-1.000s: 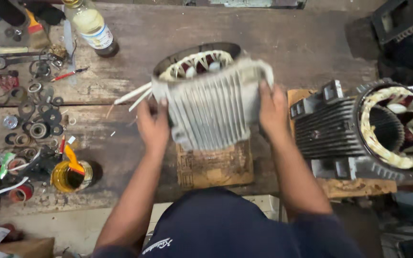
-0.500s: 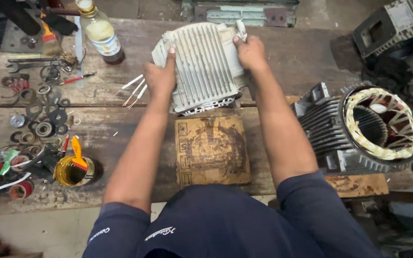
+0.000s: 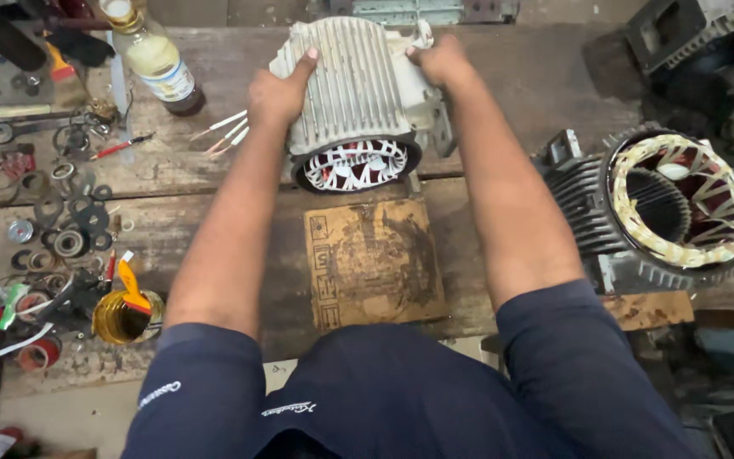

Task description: The person holds a can of dark varnish in one hand and uses a paint brush to coat the copper windings inside electric motor stator housings. They dip the brush into the can and brush the windings on one motor, then move to another motor housing and continue brushing its windings.

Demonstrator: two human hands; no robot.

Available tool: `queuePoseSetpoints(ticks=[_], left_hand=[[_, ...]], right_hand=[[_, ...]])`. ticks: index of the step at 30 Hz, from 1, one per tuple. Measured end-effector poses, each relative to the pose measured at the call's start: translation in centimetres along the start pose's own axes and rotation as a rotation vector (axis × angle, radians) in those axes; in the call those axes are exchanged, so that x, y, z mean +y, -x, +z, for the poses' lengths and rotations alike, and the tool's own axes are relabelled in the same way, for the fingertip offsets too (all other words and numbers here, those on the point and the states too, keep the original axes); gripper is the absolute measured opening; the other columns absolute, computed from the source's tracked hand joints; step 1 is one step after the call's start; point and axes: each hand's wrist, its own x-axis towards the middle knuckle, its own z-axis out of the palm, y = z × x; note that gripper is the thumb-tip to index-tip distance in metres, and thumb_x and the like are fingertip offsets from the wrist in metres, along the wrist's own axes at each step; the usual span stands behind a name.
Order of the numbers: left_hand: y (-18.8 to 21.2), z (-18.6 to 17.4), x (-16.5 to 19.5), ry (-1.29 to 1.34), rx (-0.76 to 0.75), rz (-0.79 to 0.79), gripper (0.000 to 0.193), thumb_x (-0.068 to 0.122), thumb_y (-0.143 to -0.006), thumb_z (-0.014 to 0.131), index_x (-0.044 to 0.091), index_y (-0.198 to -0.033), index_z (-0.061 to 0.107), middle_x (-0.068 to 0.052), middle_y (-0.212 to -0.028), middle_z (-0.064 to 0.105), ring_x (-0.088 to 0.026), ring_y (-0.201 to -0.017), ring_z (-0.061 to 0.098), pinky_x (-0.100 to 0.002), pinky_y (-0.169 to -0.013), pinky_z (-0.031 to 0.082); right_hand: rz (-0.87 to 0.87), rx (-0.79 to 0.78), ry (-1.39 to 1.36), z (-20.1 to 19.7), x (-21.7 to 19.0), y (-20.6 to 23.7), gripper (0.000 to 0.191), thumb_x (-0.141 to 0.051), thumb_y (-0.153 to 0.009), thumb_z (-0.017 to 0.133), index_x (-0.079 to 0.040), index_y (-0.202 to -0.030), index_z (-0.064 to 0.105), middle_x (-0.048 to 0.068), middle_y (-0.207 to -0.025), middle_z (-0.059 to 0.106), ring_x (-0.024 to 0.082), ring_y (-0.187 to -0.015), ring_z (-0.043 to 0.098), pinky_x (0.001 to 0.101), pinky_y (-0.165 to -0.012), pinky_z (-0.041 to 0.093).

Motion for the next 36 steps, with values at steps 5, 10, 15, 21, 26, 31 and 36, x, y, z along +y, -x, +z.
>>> queuePoseSetpoints(ticks=[5,10,15,21,26,31,36], left_hand=[[-0.6,1.1,-2.7,0.138,0.183,0.365,0.097,0.070,-0.084,0.074,-0.011,-0.134,0.051,-0.036,-0.133,0.054,-0.048,-0.121,0.056,-0.050,-0.102,0.045],[2.4,1.5,-11.8,0.247,0.198,0.452,0.052,0.042,-0.102,0.077,-0.003,-0.119,0.058,-0.023,-0.112,0.065,-0.035,-0.101,0.064,-0.047,-0.090,0.053],[7.0,2.8,-18.1,0.006,-0.066,0.489,0.043,0.027,-0.088,0.084,-0.001,-0.114,0.063,-0.022,-0.106,0.067,-0.036,-0.094,0.067,-0.045,-0.084,0.054],[5.4,-0.5,-14.6,0.107,0.052,0.705,0.058,0.022,-0.089,0.085,-0.004,-0.132,0.057,-0.025,-0.127,0.063,-0.042,-0.118,0.061,-0.050,-0.101,0.050],[-1.3,-2.1,-5.6,0.051,0.022,0.935,0.071,0.034,-0.095,0.085,0.000,-0.147,0.051,-0.028,-0.136,0.058,-0.047,-0.127,0.054,-0.052,-0.107,0.042],[-3.3,-1.3,-1.0,0.030,-0.223,0.840,0.086,0.052,-0.095,0.078,0.002,-0.155,0.041,-0.029,-0.148,0.052,-0.046,-0.138,0.048,-0.050,-0.114,0.037],[-4.5,-0.2,-1.4,0.062,-0.263,0.757,0.084,0.055,-0.093,0.077,0.003,-0.151,0.044,-0.028,-0.147,0.054,-0.041,-0.138,0.053,-0.048,-0.115,0.042]], right_hand=[[-0.347,0.521,-0.306,-0.8,5.3,6.5,0.041,-0.033,-0.100,0.077,0.002,-0.112,0.060,0.021,-0.096,0.072,0.040,-0.086,0.068,0.0460,-0.077,0.053],[-0.258,0.082,0.001,4.4,15.1,19.5,0.036,-0.031,-0.095,0.075,0.000,-0.110,0.066,0.022,-0.108,0.069,0.042,-0.104,0.067,0.0477,-0.091,0.054],[-0.238,0.063,0.128,10.6,21.6,26.1,0.059,-0.034,-0.085,0.077,0.007,-0.124,0.059,0.031,-0.122,0.064,0.049,-0.115,0.060,0.0518,-0.099,0.050],[-0.264,0.300,0.125,8.2,19.6,22.9,0.066,-0.036,-0.087,0.081,0.010,-0.127,0.056,0.035,-0.124,0.059,0.050,-0.113,0.057,0.0531,-0.096,0.048],[-0.360,0.526,-0.241,3.5,11.1,13.3,0.050,-0.024,-0.101,0.076,0.005,-0.135,0.054,0.025,-0.127,0.060,0.041,-0.114,0.061,0.0466,-0.100,0.050],[-0.350,0.610,0.030,3.3,4.4,6.7,0.036,-0.034,-0.103,0.071,-0.002,-0.118,0.063,0.021,-0.111,0.068,0.043,-0.104,0.064,0.0531,-0.089,0.050],[-0.346,0.533,-0.038,3.5,5.7,5.0,0.024,-0.030,-0.104,0.069,-0.008,-0.112,0.064,0.018,-0.106,0.072,0.041,-0.100,0.067,0.0521,-0.085,0.052]])
